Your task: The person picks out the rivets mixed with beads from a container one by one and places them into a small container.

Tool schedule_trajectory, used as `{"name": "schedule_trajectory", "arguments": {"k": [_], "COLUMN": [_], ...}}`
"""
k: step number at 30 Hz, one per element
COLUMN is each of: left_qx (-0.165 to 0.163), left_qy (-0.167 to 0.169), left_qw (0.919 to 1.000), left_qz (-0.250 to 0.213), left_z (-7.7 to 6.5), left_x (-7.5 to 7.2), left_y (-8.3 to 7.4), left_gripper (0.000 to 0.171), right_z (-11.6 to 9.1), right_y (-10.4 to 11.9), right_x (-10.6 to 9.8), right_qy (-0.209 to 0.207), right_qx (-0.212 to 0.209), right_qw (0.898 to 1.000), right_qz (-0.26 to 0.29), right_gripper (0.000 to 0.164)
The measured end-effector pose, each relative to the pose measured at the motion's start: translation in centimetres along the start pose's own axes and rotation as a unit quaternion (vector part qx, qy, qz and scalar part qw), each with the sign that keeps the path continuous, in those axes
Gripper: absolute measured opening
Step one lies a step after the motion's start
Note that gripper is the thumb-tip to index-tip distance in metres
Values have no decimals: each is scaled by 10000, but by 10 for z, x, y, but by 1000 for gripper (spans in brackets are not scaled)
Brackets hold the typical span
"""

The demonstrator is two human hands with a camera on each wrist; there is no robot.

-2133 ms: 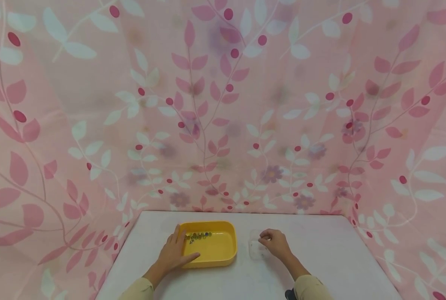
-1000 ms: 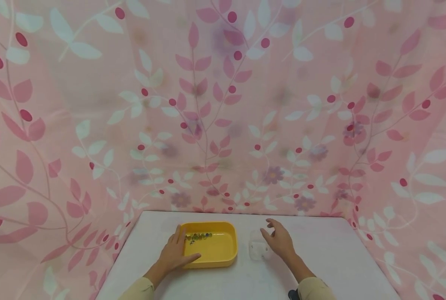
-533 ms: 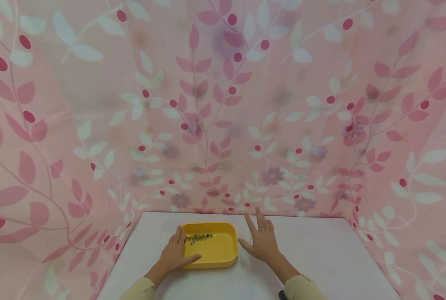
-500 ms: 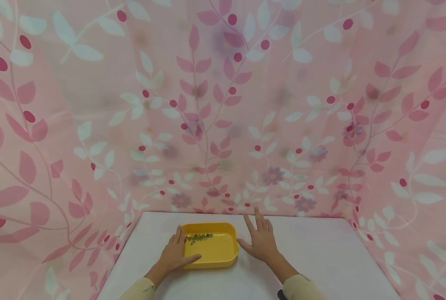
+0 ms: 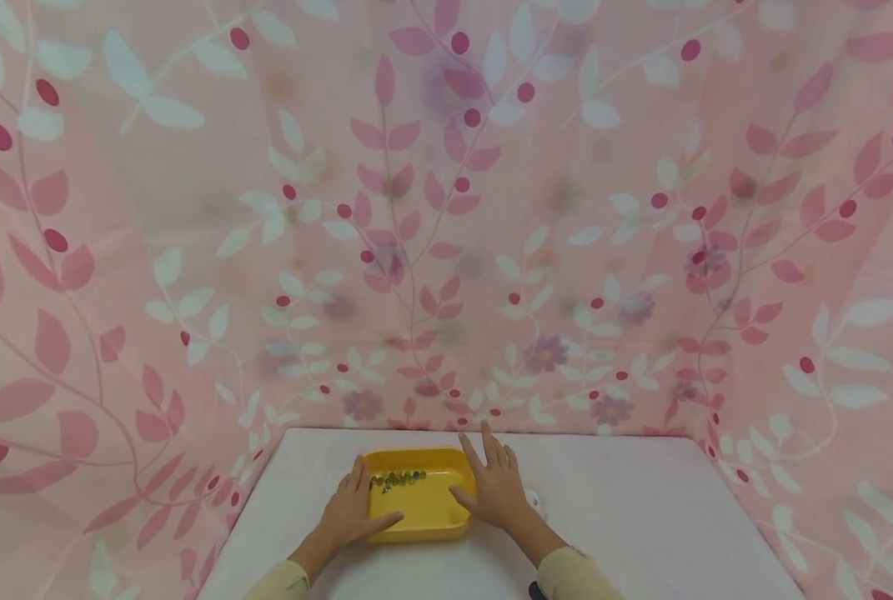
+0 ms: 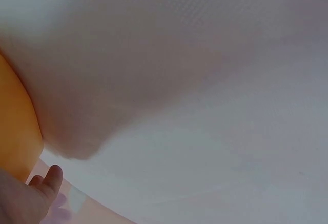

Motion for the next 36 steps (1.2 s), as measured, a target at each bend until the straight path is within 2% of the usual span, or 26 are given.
{"name": "schedule_trajectory", "arguments": {"k": [7, 19, 26, 36], "left_qx": [87, 72, 115, 316], "left_qy": [-36, 69, -47, -271], "left_qw": [9999, 9999, 9998, 9991], "left_qz": [-38, -95, -149, 1], "left_z": [-2, -3, -4, -4], "left_x": [-5, -8, -8, -8], "left_y": [-4, -6, -8, -8], "left_gripper": [122, 122, 120, 115], "right_z": [4, 10, 10, 13], "right_y": [9, 22, 29, 43], "right_x": [14, 41, 52, 61], "right_qy": [218, 451, 820, 605], "right_qx": [0, 40, 216, 45], "right_qw": [9997, 9989, 9964, 9981], "right_qz": [-97, 112, 36, 132], "right_gripper": [90, 89, 88, 89]}}
Point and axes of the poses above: each hand's wrist, its own z-axis towards the middle knuckle, its own x-axis out of the palm, y = z × x, the point moved 9 cm from there along z, towards the middle knuckle, and after that the axes turned 4 degrees about x, right-handed, at the moved point
